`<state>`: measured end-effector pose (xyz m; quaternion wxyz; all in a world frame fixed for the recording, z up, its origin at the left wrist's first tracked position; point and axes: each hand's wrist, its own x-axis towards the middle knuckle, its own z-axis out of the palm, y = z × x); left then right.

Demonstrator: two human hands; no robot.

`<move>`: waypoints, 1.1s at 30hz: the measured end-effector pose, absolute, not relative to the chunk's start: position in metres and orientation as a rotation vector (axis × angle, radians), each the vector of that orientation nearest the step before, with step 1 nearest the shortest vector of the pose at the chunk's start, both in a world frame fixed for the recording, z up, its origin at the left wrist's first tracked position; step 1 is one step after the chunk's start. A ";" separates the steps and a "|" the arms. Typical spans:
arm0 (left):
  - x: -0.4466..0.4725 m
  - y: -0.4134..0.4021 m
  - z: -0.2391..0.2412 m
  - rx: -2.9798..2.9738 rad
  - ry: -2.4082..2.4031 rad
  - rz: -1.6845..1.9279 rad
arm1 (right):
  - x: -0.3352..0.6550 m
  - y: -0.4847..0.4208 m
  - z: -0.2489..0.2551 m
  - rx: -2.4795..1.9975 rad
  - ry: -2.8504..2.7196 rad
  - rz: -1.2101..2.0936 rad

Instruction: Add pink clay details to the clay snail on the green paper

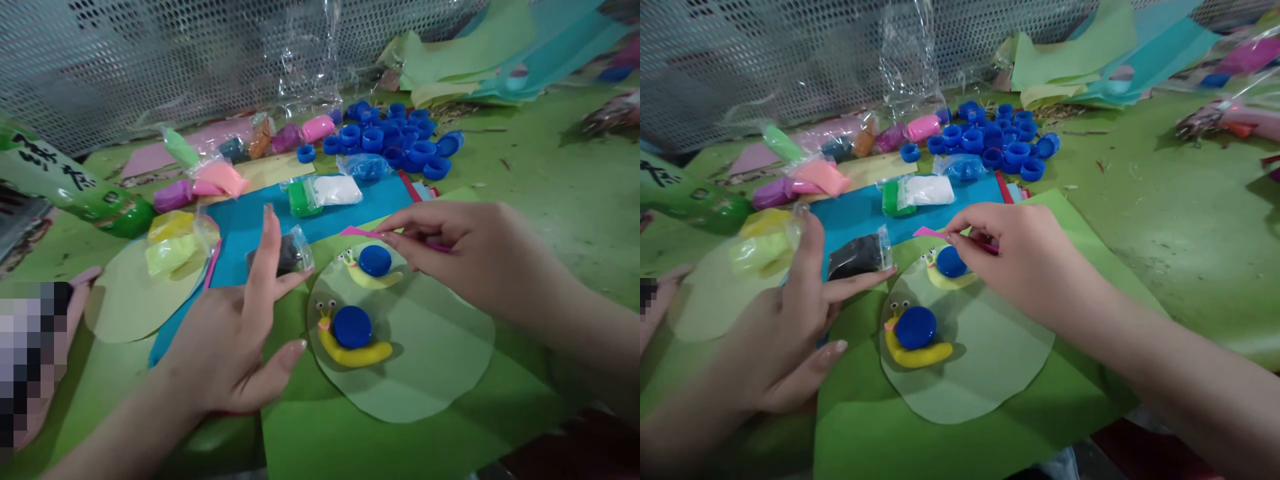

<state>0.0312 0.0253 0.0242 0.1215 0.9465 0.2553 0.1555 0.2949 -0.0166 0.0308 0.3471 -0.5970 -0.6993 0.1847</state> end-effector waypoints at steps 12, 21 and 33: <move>0.027 0.026 0.021 3.308 0.606 0.369 | 0.295 -0.012 0.029 -1.552 -1.793 0.485; 0.024 0.033 0.021 3.247 0.772 0.385 | 0.297 -0.007 0.029 -1.516 -1.771 0.495; 0.032 0.029 0.020 2.876 1.057 0.484 | 0.297 0.002 0.023 -1.524 -1.761 0.510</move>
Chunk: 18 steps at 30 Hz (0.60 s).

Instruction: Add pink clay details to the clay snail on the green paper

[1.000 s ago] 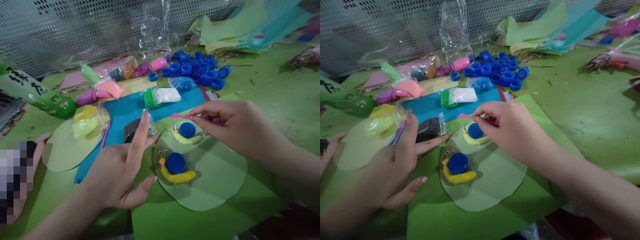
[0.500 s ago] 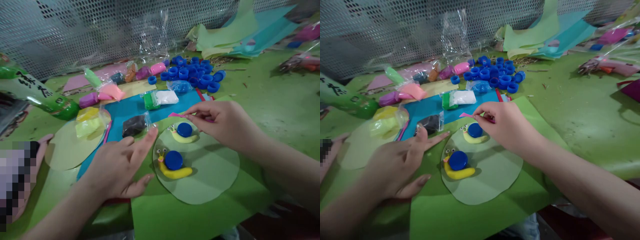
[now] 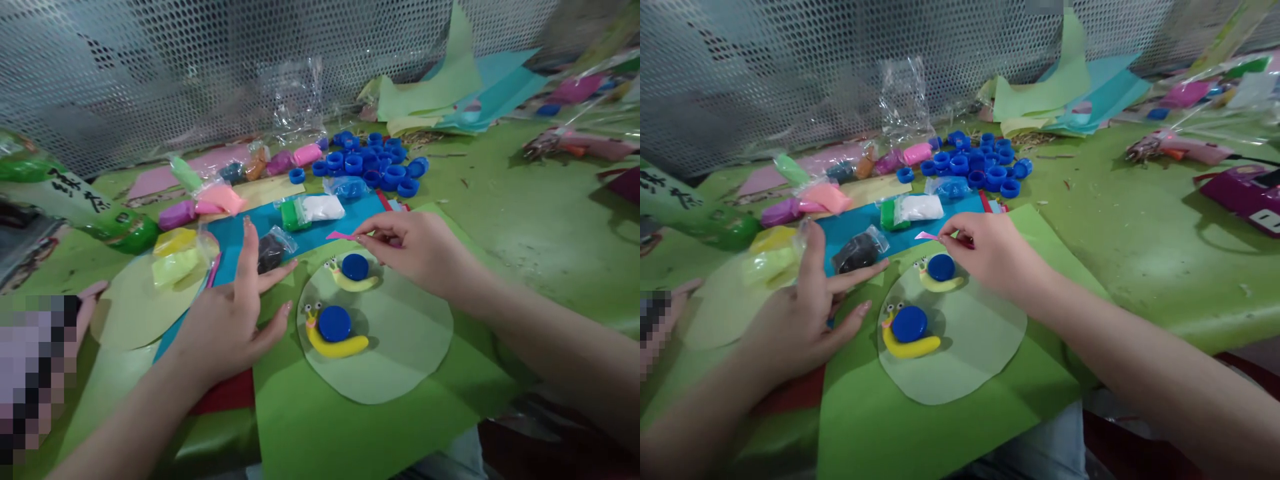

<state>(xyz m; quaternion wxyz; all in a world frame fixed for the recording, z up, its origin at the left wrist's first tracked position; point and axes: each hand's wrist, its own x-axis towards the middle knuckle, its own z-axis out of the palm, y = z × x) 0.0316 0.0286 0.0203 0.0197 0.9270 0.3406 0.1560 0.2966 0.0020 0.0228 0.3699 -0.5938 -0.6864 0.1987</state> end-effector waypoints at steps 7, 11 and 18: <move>0.033 0.029 0.019 2.916 1.054 0.503 | 0.297 0.001 0.024 -1.646 -1.817 0.563; 0.035 0.026 0.024 2.932 1.027 0.483 | 0.296 0.002 0.024 -1.725 -1.833 0.582; 0.033 0.028 0.024 2.952 1.044 0.494 | 0.296 0.003 0.025 -1.789 -1.847 0.580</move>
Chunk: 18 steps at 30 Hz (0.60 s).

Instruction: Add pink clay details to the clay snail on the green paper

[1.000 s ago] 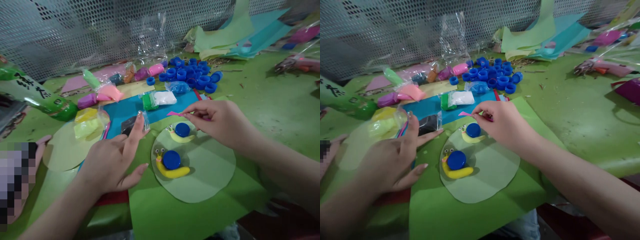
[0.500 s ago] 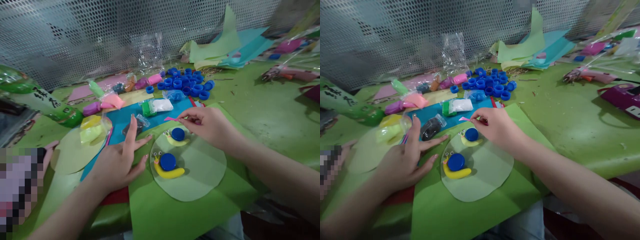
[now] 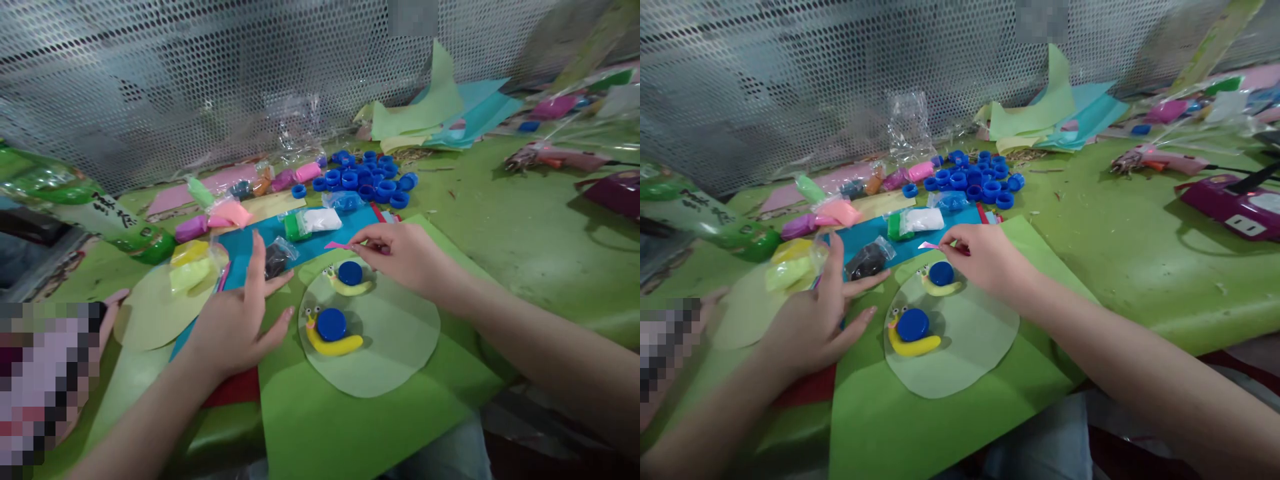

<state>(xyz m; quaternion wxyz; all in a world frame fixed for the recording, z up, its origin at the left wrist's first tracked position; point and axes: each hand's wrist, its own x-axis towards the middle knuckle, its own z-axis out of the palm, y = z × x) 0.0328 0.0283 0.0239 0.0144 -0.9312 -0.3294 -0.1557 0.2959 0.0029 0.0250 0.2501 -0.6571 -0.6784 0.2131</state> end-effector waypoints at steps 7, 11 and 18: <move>0.031 0.029 0.026 -2.902 -0.995 -0.427 | 0.294 0.002 0.028 -1.800 -1.871 0.594; 0.031 0.032 0.026 -2.847 -1.136 -0.416 | 0.294 0.001 0.028 -1.797 -1.870 0.599; 0.033 0.026 0.028 -2.755 -1.476 -0.432 | 0.295 0.002 0.025 -1.748 -1.859 0.586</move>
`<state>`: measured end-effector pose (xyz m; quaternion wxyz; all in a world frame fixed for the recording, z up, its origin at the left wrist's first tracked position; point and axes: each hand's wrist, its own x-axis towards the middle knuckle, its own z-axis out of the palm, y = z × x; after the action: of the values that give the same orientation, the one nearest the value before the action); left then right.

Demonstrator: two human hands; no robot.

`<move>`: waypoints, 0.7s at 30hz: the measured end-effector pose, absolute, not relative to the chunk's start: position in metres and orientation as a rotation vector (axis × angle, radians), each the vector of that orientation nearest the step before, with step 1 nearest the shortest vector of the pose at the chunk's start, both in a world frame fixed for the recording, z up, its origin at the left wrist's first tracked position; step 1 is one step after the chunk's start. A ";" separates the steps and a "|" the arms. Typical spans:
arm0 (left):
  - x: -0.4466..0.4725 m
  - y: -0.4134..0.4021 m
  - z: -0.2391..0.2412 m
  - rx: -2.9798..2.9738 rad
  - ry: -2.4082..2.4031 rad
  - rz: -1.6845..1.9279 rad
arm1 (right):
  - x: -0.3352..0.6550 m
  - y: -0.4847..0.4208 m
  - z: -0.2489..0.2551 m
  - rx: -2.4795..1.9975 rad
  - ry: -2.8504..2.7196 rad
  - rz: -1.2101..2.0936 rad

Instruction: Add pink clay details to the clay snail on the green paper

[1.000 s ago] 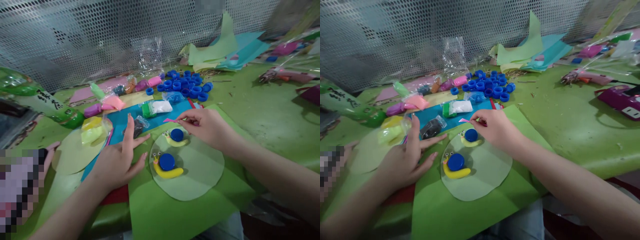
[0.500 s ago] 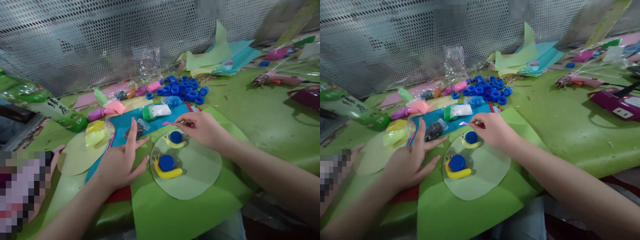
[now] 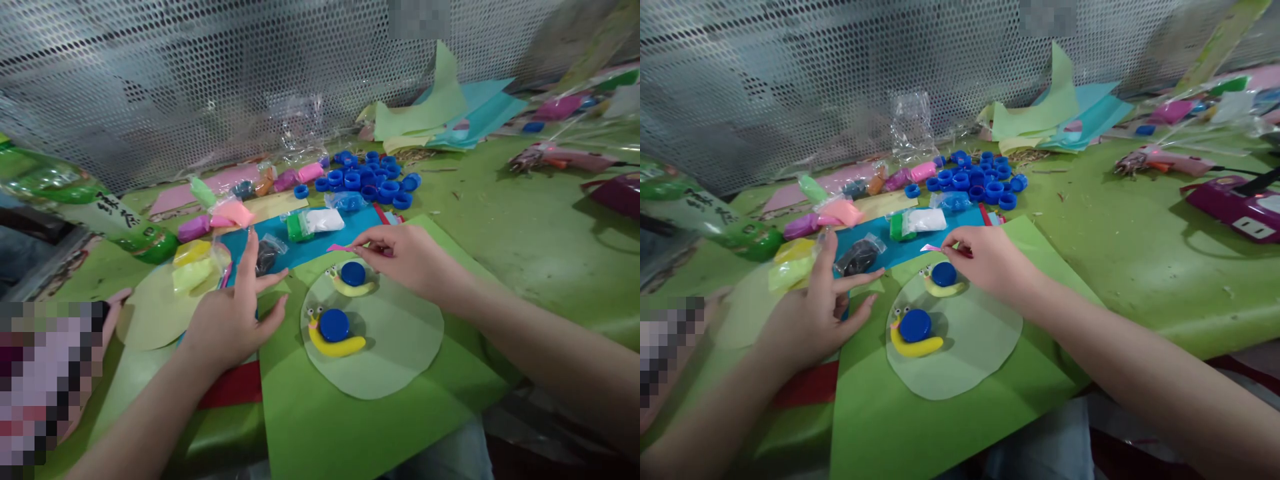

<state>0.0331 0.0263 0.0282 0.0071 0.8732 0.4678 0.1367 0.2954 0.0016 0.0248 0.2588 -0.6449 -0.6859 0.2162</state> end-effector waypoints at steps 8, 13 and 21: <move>0.029 0.043 0.023 2.831 1.321 0.389 | 0.296 0.001 0.025 -1.686 -1.872 0.594; 0.028 0.054 0.023 3.046 1.175 0.272 | 0.296 0.001 0.028 -1.697 -1.854 0.594; 0.032 0.053 0.024 3.076 1.212 0.052 | 0.297 0.005 0.029 -1.760 -1.842 0.625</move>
<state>0.0323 0.0531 0.0242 -0.0825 0.9271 0.3652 0.0156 0.2968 0.0054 0.0288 0.2565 -0.6486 -0.6786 0.2303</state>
